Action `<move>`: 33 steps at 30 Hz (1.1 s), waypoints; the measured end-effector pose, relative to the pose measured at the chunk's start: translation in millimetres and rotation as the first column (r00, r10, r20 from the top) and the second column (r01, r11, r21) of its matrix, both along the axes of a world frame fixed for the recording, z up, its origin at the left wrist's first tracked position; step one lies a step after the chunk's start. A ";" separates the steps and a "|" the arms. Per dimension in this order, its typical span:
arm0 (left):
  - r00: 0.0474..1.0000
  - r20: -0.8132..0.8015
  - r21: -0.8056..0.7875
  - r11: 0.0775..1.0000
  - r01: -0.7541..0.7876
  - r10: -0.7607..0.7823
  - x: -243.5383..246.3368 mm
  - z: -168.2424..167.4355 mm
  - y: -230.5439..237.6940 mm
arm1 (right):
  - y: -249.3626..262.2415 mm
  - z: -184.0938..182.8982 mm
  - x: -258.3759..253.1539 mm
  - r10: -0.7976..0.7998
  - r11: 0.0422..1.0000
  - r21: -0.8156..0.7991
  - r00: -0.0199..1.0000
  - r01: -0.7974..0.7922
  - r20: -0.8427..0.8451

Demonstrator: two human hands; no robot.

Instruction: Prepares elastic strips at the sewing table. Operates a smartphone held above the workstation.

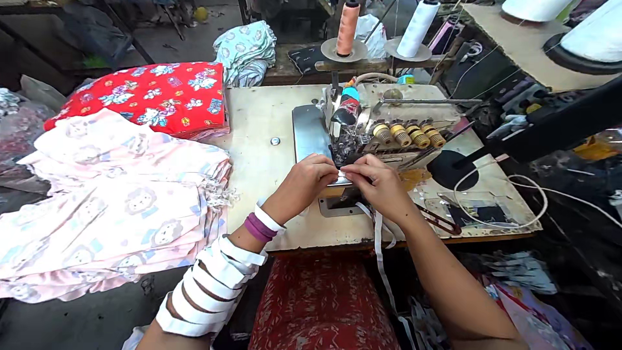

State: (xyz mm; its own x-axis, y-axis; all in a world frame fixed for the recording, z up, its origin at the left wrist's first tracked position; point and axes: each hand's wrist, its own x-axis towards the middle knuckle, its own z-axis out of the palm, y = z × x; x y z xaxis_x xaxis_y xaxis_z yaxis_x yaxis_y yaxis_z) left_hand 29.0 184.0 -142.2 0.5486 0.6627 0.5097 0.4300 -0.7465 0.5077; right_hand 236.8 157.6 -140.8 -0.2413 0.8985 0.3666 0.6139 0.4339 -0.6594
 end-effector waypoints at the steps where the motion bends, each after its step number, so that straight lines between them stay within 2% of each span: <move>1: 1.000 0.001 -0.006 1.000 -0.003 0.003 0.0 0.6 -0.2 | 0.0 -3.8 2.2 0.009 0.999 0.033 1.000 -0.008 -0.016; 5: 1.000 -0.003 -0.020 1.000 0.001 -0.001 -0.9 2.3 -0.6 | 1.7 -17.4 12.3 0.097 0.982 0.165 0.995 -0.090 -0.034; 10: 1.000 0.001 -0.042 0.999 0.000 0.000 -0.9 3.6 0.4 | 4.2 -13.4 15.9 0.127 0.979 0.157 0.991 -0.131 0.034; 14: 0.999 0.034 -0.085 0.996 0.011 -0.008 -1.9 4.5 2.0 | 8.0 -16.1 18.2 0.154 0.973 0.173 0.988 -0.152 0.003; 21: 1.000 -0.001 -0.081 0.997 -0.002 0.002 -2.0 4.2 0.0 | 9.3 -26.9 18.0 0.167 0.916 0.361 0.984 -0.177 0.058; 28: 0.997 0.039 -0.030 0.998 -0.064 0.065 1.6 0.2 9.7 | 15.9 -26.1 11.9 0.071 0.934 0.346 0.995 -0.089 0.065; 33: 0.998 0.001 -0.023 0.997 -0.068 0.068 3.1 3.0 15.6 | 13.1 -23.4 2.3 -0.029 0.944 0.329 0.995 -0.003 0.092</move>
State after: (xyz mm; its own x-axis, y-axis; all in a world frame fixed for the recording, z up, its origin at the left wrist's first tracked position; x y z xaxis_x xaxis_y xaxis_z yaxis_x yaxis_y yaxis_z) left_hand 32.2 199.7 -139.2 0.5010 0.7101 0.4948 0.4790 -0.7037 0.5248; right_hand 239.1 170.6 -164.1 -0.2783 0.7353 0.6180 0.6733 0.6082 -0.4204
